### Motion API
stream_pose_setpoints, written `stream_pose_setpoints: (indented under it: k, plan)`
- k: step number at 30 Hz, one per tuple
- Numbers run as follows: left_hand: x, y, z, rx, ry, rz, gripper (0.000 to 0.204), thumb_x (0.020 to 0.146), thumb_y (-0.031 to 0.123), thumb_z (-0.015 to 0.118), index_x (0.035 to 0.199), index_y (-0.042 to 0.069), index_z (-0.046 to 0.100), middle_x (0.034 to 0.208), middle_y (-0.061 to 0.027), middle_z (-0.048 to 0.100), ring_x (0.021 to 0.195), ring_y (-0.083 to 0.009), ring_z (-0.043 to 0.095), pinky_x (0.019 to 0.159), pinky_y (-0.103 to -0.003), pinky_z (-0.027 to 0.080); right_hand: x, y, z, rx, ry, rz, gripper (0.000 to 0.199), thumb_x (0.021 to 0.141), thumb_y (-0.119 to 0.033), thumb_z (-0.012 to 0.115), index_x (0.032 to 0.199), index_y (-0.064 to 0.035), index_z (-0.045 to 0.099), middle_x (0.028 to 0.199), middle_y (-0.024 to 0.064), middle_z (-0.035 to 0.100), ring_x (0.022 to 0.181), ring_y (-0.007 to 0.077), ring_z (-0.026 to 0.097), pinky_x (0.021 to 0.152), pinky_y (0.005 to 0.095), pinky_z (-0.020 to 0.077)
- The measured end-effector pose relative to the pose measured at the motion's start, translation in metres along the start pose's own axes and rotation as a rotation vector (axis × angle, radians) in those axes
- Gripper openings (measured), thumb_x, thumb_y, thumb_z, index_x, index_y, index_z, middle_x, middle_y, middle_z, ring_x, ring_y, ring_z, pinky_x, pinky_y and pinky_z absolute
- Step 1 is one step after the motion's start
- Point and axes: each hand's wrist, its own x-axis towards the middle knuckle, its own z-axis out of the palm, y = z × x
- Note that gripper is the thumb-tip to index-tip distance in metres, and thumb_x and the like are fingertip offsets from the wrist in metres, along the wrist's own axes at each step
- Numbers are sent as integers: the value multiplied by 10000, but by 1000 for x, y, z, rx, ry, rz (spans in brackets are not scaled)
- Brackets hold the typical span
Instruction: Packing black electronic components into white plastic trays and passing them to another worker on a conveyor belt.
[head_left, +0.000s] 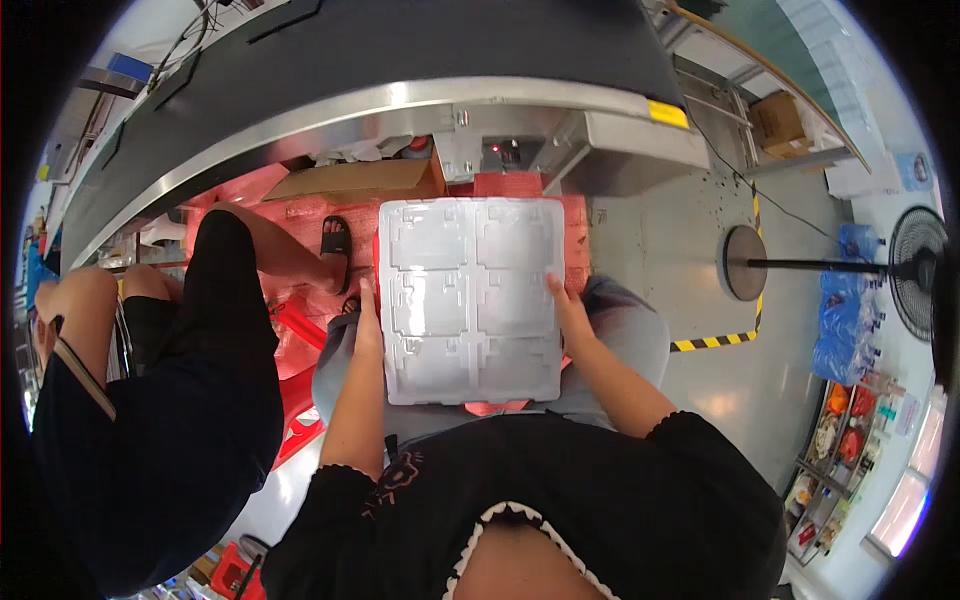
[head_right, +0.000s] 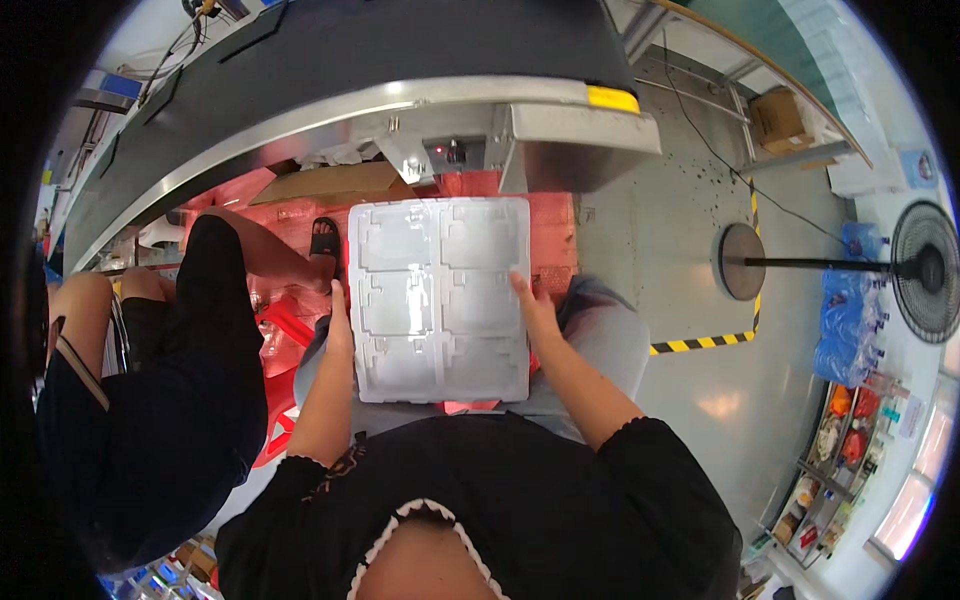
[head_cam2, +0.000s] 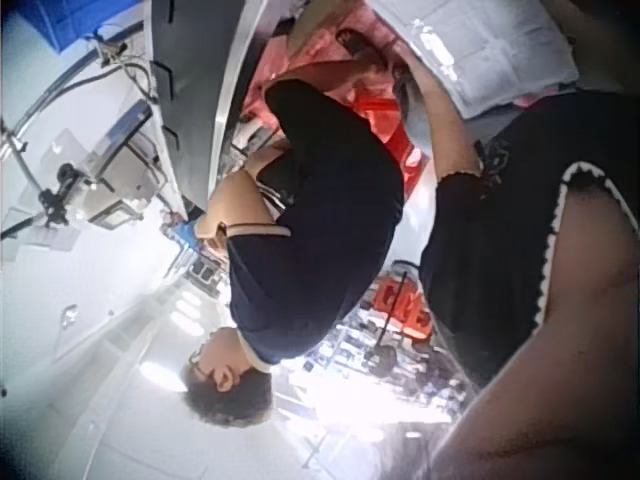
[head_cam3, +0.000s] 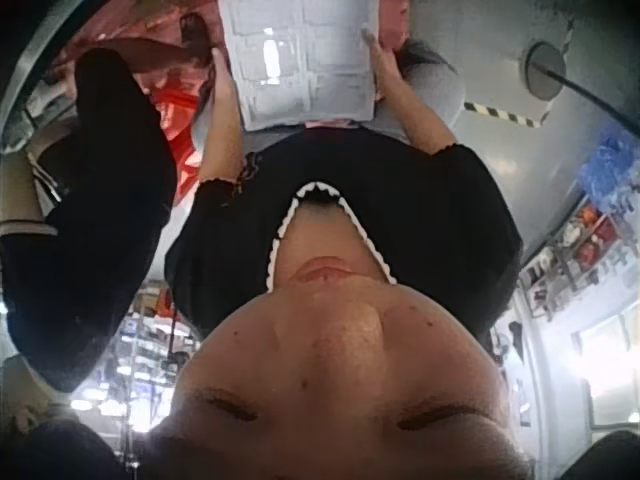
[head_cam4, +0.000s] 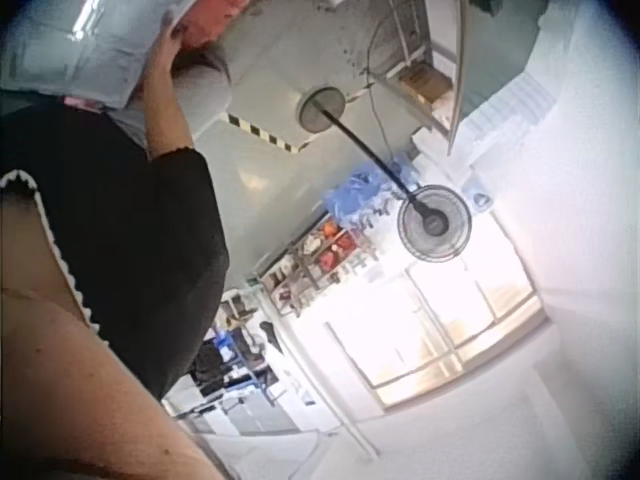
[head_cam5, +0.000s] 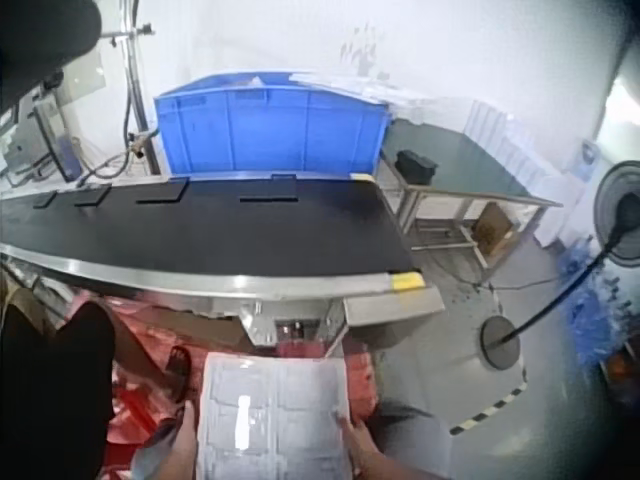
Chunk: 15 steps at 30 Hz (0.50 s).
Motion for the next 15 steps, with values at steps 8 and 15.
stream_pose_setpoints:
  k: [8, 15]
  plan:
    - [-38, -10, 9, 1045, 393, 425, 759, 878, 471, 470, 1300, -135, 297, 1235, -351, 432, 1199, -408, 415, 994, -365, 334, -168, -233, -11, -553, -351, -988, 284, 889, -203, 558, 1111, -27, 581, 1019, 64, 611, 914, 130, 577, 821, 265, 454]
    - [-47, 35, 14, 1545, 544, 540, 616, 878, 430, 493, 1170, -111, 455, 1077, -333, 541, 1043, -418, 533, 878, -408, 417, -38, -429, 44, -1101, 171, -1558, 553, 823, -207, 582, 1324, -57, 401, 1415, 185, 291, 1318, 312, 260, 1078, 359, 234]
